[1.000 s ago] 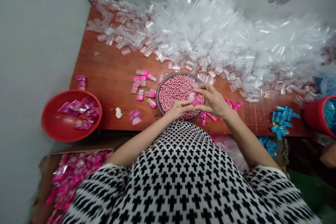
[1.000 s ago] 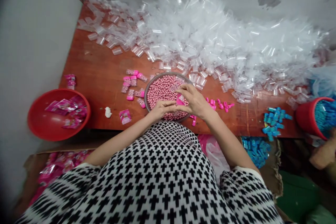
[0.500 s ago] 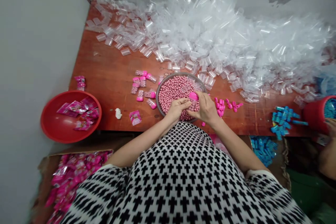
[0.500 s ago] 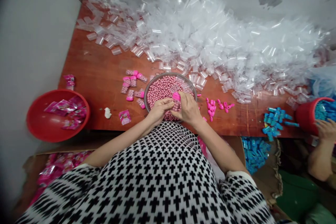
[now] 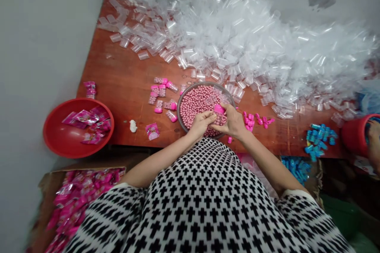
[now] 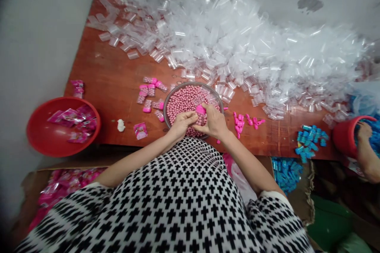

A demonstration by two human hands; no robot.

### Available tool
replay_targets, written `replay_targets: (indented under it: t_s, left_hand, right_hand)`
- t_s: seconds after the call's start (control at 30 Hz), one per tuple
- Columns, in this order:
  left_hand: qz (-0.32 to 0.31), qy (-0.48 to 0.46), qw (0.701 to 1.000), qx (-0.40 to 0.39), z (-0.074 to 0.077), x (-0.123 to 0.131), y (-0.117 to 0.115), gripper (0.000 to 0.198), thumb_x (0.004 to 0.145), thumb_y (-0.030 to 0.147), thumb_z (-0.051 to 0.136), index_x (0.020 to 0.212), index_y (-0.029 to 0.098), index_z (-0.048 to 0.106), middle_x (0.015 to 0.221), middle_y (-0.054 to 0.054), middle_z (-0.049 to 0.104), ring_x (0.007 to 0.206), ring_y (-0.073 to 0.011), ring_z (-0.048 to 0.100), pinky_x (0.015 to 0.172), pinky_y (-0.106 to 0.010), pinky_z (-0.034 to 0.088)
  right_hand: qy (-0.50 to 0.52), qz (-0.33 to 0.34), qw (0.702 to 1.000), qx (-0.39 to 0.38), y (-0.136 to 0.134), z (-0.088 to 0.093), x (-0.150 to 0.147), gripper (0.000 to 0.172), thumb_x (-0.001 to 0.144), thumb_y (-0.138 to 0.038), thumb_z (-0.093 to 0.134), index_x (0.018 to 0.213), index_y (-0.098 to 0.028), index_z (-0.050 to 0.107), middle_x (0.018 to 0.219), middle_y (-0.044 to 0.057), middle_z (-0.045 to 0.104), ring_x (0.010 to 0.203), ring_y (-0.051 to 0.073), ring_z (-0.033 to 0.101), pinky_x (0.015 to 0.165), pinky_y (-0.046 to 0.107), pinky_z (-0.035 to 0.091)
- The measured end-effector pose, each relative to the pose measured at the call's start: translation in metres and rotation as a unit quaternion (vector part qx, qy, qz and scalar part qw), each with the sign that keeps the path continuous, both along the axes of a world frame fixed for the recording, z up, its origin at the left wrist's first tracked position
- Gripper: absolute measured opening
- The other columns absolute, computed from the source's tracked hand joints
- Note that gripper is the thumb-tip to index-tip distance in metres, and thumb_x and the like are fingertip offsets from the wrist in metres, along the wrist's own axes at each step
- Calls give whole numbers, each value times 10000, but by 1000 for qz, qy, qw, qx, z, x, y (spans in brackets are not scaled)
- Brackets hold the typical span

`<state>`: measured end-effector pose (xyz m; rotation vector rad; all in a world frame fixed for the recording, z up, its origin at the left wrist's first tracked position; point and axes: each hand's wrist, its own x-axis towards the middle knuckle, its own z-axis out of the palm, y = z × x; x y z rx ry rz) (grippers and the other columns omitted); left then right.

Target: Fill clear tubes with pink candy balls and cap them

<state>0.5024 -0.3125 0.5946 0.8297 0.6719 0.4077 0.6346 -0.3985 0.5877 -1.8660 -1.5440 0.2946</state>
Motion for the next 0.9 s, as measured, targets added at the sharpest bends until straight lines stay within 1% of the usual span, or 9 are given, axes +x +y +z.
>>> replay_targets:
  t_s: [0.07, 0.17, 0.27, 0.33, 0.43, 0.5, 0.6, 0.7, 0.9]
  left_hand:
    - [2, -8, 1000, 9, -2, -1, 1, 286, 608, 368, 773, 748, 133, 690, 662, 11, 614, 596, -87, 505, 597, -221, 422]
    - [-11, -37, 999, -13, -3, -3, 3, 383, 633, 385, 768, 930, 156, 694, 757, 0, 633, 651, -98, 530, 693, -262, 477]
    - [-61, -59, 996, -21, -2, -5, 4, 512, 711, 467, 700, 1135, 187, 636, 849, -27, 642, 659, -107, 536, 735, -311, 508]
    - [-103, -63, 992, 42, -1, -7, 4, 598, 726, 518, 674, 1226, 204, 582, 1026, -69, 645, 762, -144, 580, 759, -316, 508]
    - [-127, -35, 970, 202, 1, -11, 4, 669, 724, 508, 685, 1307, 237, 501, 1249, -85, 581, 1009, -212, 585, 846, -313, 481]
    - [-148, -9, 953, 264, 2, -14, 5, 600, 791, 515, 609, 1302, 225, 487, 1120, -81, 646, 975, -211, 608, 842, -318, 480]
    - [-190, 4, 944, 268, 4, -18, 5, 505, 866, 540, 476, 1231, 195, 519, 870, -51, 678, 744, -173, 634, 723, -301, 505]
    - [-195, -6, 955, 225, 2, -19, 3, 494, 854, 556, 484, 1177, 186, 533, 842, -45, 670, 607, -137, 616, 588, -264, 503]
    - [-159, -62, 972, 162, 0, -14, -3, 461, 834, 557, 518, 1048, 148, 526, 804, -34, 634, 532, -95, 573, 514, -233, 493]
  right_hand:
    - [86, 33, 995, -26, -1, 16, 6, 707, 692, -567, 686, 1257, -197, 479, 1150, 133, 607, 1006, 290, 600, 852, 449, 494]
    - [217, 43, 975, -28, -1, 34, 15, 429, 841, -495, 566, 1184, -237, 571, 1096, 73, 649, 973, 217, 618, 874, 395, 485]
    - [258, 54, 965, -7, 0, 42, 21, 302, 837, -454, 596, 1054, -250, 647, 1012, 51, 665, 958, 198, 612, 874, 370, 480]
    - [251, 62, 966, 7, 2, 44, 22, 263, 816, -436, 631, 995, -245, 656, 959, 48, 656, 916, 189, 604, 838, 354, 488]
    - [238, 74, 968, 26, 5, 45, 23, 215, 818, -409, 635, 936, -229, 640, 973, 54, 630, 938, 182, 586, 824, 345, 485]
    - [245, 86, 965, 29, 7, 46, 23, 201, 808, -406, 648, 881, -220, 627, 1032, 61, 620, 1008, 191, 570, 868, 360, 474]
    - [313, 92, 945, -1, 8, 47, 21, 232, 785, -430, 669, 820, -209, 608, 994, 50, 638, 966, 186, 591, 863, 364, 484]
    - [358, 82, 930, -34, 9, 50, 17, 278, 780, -455, 668, 916, -215, 635, 903, 31, 654, 838, 162, 608, 788, 338, 506]
    - [282, 92, 955, 26, 10, 54, 9, 207, 853, -401, 599, 966, -272, 714, 896, 26, 673, 881, 169, 604, 839, 350, 479]
